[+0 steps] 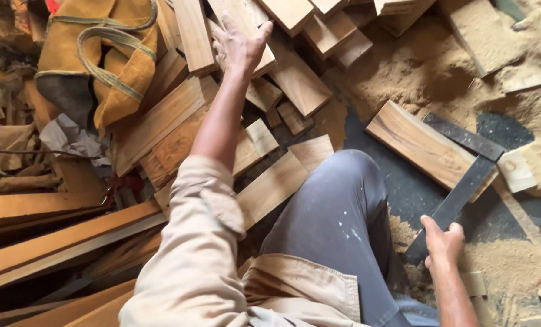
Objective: The recorder uses a circular saw and a square ruler to measure and cut small pieces of wood.
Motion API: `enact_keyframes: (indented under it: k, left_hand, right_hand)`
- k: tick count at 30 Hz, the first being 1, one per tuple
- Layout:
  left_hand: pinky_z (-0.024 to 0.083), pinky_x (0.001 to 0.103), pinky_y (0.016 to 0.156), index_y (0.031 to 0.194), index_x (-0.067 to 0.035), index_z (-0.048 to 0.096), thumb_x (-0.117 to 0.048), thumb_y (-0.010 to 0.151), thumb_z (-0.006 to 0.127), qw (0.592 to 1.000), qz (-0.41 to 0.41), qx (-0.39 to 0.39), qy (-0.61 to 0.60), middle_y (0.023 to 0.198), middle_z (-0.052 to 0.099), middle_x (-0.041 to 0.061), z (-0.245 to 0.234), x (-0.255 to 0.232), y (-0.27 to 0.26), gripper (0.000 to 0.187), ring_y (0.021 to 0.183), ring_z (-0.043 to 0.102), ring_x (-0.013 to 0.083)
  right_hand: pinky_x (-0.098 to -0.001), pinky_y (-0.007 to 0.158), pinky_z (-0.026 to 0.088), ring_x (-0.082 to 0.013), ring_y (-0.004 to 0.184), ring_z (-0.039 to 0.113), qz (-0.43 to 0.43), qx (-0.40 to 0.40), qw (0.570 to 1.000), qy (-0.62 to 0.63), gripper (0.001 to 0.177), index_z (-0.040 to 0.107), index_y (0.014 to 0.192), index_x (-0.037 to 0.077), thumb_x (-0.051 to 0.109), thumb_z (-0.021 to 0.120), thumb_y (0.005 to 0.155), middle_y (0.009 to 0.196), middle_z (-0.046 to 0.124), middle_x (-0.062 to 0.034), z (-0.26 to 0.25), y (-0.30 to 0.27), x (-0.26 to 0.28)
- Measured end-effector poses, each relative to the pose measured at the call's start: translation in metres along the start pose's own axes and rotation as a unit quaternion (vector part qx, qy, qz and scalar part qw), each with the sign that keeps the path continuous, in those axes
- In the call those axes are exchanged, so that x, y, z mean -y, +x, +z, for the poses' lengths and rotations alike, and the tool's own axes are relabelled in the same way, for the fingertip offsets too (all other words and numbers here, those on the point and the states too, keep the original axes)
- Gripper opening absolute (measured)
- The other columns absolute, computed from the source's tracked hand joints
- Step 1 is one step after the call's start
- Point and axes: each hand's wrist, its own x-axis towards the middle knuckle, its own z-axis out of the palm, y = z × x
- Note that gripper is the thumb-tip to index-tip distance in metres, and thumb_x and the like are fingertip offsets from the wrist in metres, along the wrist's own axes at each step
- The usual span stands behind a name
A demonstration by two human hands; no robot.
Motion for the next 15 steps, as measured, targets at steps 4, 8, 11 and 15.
enact_keyframes:
  k: [4,8,11,15]
  left_hand:
    - [0.049,0.053,0.103,0.161,-0.010,0.008,-0.070,0.069,0.078,0.980,-0.114,0.157,0.050,0.147,0.038,0.033,0.006,-0.020,0.006,0.131,0.131,0.051,0.0460]
    - [0.049,0.053,0.103,0.161,-0.009,0.007,-0.070,0.078,0.075,0.993,-0.073,0.093,0.024,0.149,0.037,0.036,0.022,0.002,-0.001,0.124,0.126,0.054,0.0499]
    - [0.049,0.051,0.108,0.165,-0.009,0.005,-0.067,0.082,0.073,0.992,-0.072,0.107,-0.018,0.150,0.039,0.036,0.020,0.017,-0.006,0.122,0.129,0.056,0.0493]
    - [0.044,0.052,0.110,0.161,-0.007,-0.002,-0.063,0.080,0.079,0.988,-0.051,0.126,-0.066,0.153,0.021,0.044,0.031,0.032,0.005,0.127,0.133,0.048,0.0499]
  right_hand:
    - [-0.0379,0.043,0.039,-0.0178,0.062,0.057,0.060,-0.021,0.998,-0.025,0.036,0.062,0.103,0.002,0.023,0.083,0.083,0.084,0.063,-0.0093,-0.003,0.005,-0.004]
    - [-0.0354,0.050,0.044,-0.0161,0.068,0.057,0.010,-0.007,1.000,0.015,0.037,0.063,0.104,-0.001,0.023,0.083,0.085,0.087,0.064,-0.0080,-0.003,0.006,-0.009]
    - [-0.0353,0.052,0.045,-0.0170,0.068,0.059,0.002,-0.006,1.000,-0.004,0.036,0.062,0.103,-0.002,0.021,0.083,0.085,0.087,0.065,-0.0104,-0.003,-0.001,0.001]
    - [-0.0341,0.048,0.045,-0.0188,0.063,0.061,0.007,0.025,0.999,0.039,0.030,0.062,0.102,-0.001,0.017,0.080,0.087,0.084,0.067,-0.0147,-0.004,-0.002,0.008]
